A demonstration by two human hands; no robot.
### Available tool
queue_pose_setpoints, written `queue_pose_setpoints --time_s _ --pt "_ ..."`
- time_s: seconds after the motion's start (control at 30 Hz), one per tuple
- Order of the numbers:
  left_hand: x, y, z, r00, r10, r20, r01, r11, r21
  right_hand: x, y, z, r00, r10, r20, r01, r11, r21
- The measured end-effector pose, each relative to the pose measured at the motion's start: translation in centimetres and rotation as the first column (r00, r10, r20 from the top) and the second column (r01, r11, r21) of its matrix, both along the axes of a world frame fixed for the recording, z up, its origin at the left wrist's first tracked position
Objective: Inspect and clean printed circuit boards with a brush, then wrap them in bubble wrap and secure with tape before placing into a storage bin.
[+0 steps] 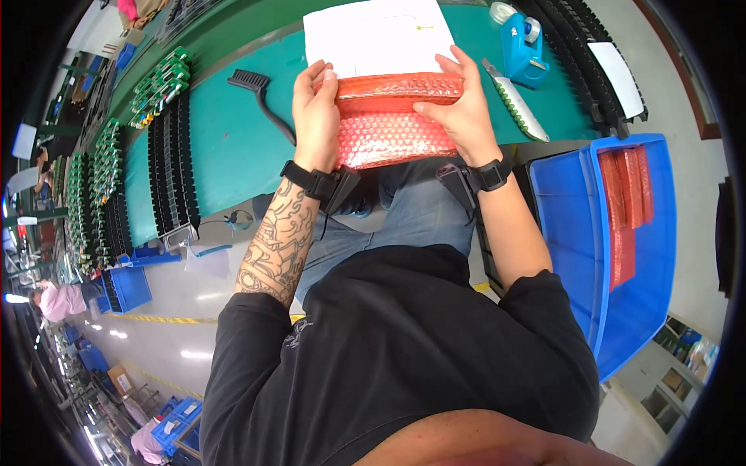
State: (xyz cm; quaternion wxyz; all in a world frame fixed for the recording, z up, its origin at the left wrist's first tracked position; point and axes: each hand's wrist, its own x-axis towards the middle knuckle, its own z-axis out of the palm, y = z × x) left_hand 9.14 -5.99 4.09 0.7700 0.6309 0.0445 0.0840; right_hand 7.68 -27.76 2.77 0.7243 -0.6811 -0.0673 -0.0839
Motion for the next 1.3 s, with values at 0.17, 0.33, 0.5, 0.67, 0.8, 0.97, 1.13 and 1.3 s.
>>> queue_pose_setpoints --time_s 0.17,0.33,0.5,0.67,0.8,0.97,1.13,1.3 --pt "-0.4 0.0 0.3 1.0 -0.022 -0.013 0.022 0.999 -0.025 0.2 -1.6 0.5 0.992 0.129 -0.007 -0.129 0.992 -0.001" --pt "-0.8 -0.1 0.2 0.999 -0.031 -0.018 0.031 1.0 -0.003 0.8 -2.2 0.5 0.979 0.203 0.008 -0.202 0.977 -0.067" --pt "-0.7 0.4 -0.4 0.999 -0.05 -0.004 0.051 0.999 0.016 0.9 -1.9 1.0 0.987 0.155 0.037 -0.139 0.953 -0.269" --pt "-0.7 0.8 0.8 0.994 -0.102 -0.033 0.105 0.985 0.136 1.8 -2.7 0.7 0.964 0.253 -0.081 -0.265 0.942 -0.209" --pt "-0.3 1.3 4.2 0.973 -0.228 0.047 0.131 0.702 0.7 2.8 -3.4 0.7 0.969 0.209 -0.132 -0.246 0.866 -0.435" --pt "1.0 -1.2 6.0 0.832 -0.547 0.093 -0.139 -0.044 0.989 3.3 -3.4 1.3 0.973 0.219 -0.07 -0.22 0.795 -0.565" --pt "3.4 -2.0 4.2 0.747 -0.665 -0.024 0.017 -0.017 1.0 -0.2 -1.2 1.3 0.921 -0.163 0.355 0.36 0.707 -0.609" --pt "3.4 -1.9 4.3 0.726 -0.688 -0.012 0.005 -0.011 1.0 -5.9 -1.2 0.4 0.886 -0.356 0.296 0.458 0.575 -0.679"
